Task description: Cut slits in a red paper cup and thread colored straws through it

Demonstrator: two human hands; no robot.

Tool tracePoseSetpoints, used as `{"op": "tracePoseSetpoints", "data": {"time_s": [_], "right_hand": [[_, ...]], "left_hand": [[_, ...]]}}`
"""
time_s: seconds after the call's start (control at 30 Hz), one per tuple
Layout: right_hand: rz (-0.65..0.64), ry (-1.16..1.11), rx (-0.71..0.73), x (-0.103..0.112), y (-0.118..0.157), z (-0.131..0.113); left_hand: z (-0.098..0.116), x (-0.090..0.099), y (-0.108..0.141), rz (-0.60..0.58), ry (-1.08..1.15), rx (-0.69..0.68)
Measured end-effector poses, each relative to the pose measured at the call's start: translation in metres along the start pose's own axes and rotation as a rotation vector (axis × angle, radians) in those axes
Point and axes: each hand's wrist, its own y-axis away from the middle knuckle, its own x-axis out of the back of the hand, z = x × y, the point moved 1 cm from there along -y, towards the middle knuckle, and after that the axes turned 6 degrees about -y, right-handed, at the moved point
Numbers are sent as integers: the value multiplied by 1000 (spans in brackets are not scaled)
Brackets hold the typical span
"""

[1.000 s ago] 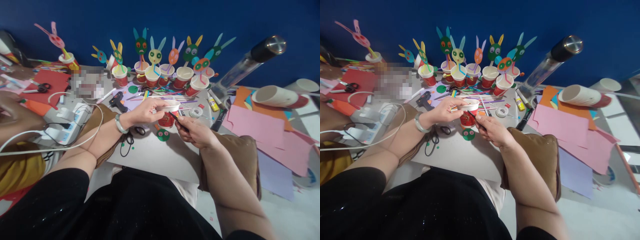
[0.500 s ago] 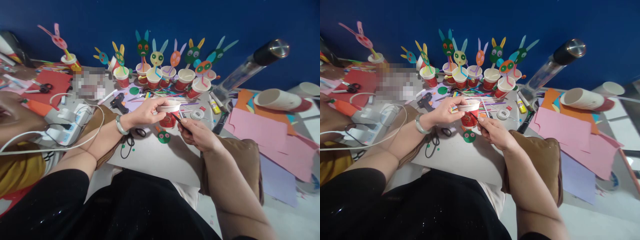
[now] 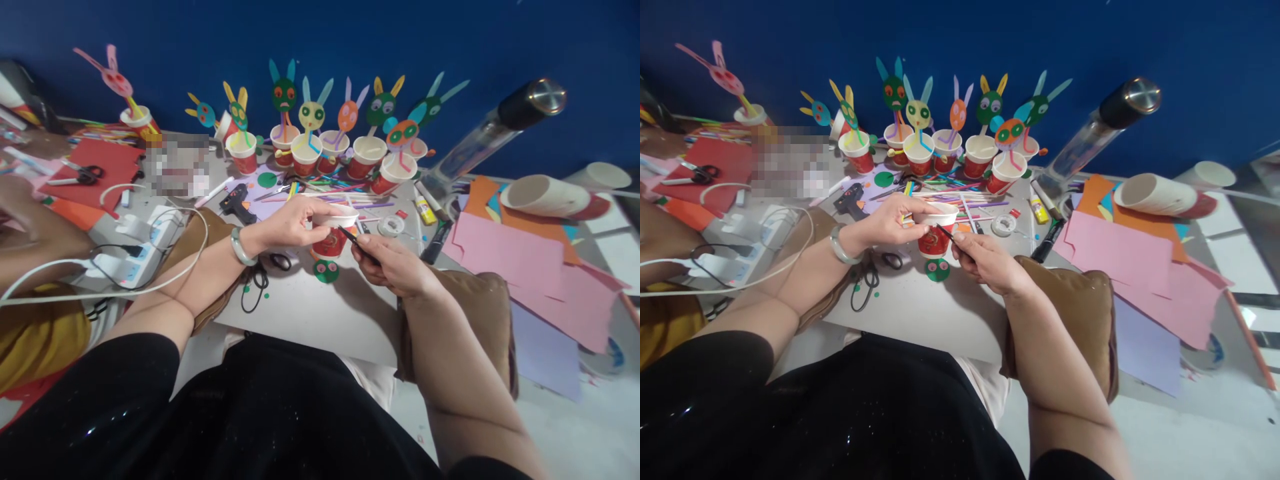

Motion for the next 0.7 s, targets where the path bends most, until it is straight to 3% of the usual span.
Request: {"op": "tracePoseSetpoints", "data": {"time_s": [0.2, 0.7], "right_hand": [[-7, 21, -3, -1, 1, -1], [-11, 29, -33, 0, 1, 1]], "left_hand": [[3, 4, 0, -61, 1, 7], [3, 5, 0, -64, 31, -5]]}}
